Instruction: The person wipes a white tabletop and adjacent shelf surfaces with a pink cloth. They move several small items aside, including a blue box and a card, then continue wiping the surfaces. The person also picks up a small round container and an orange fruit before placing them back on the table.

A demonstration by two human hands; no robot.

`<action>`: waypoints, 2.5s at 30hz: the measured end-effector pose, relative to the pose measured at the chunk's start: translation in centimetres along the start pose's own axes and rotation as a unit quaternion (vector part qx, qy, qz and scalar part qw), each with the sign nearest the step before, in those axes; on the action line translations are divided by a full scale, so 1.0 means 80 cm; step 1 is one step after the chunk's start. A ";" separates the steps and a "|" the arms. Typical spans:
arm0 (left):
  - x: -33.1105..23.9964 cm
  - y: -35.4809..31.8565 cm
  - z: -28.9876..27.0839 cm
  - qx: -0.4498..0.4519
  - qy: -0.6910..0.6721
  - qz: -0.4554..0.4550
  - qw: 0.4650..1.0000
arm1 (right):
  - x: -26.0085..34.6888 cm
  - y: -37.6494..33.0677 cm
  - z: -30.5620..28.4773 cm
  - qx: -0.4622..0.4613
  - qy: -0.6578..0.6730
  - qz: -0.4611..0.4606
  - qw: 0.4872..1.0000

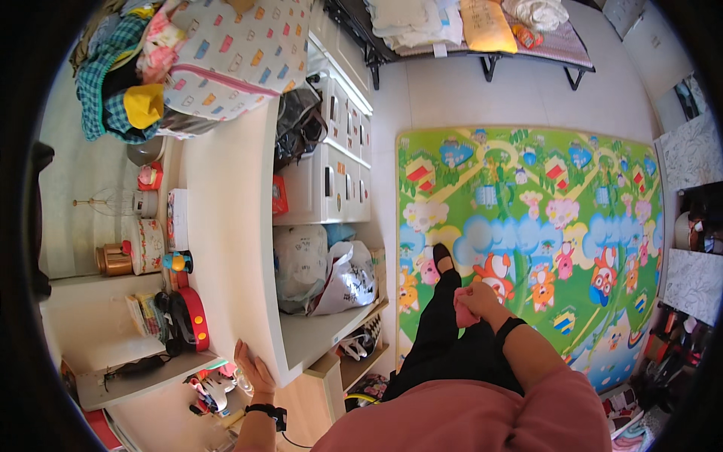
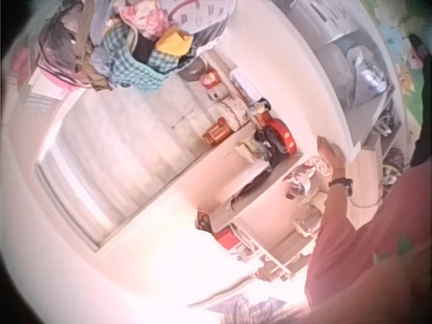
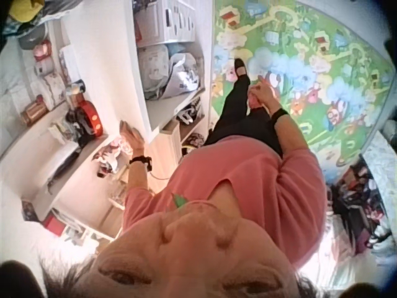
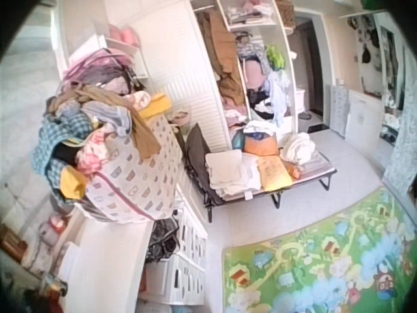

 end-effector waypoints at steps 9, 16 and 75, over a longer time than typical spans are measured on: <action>-0.013 0.020 -0.036 0.027 0.052 0.006 0.998 | 0.138 -0.011 -0.052 -0.017 -0.095 -0.080 0.992; -0.029 0.034 -0.054 0.045 0.049 0.017 0.998 | 0.204 -0.016 -0.116 -0.001 -0.108 -0.039 0.993; -0.317 0.552 -0.027 -0.181 -0.473 -0.389 0.770 | 0.765 0.030 -0.282 0.212 -0.059 -0.295 0.930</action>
Point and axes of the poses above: each hand's wrist, its own y-axis towards the middle knuckle, its own z-axis out of the palm, x = y × z, the point moved 9 cm from there along y, towards the middle knuckle, and after that the axes turned 6 degrees about z, right-handed, at the moved point
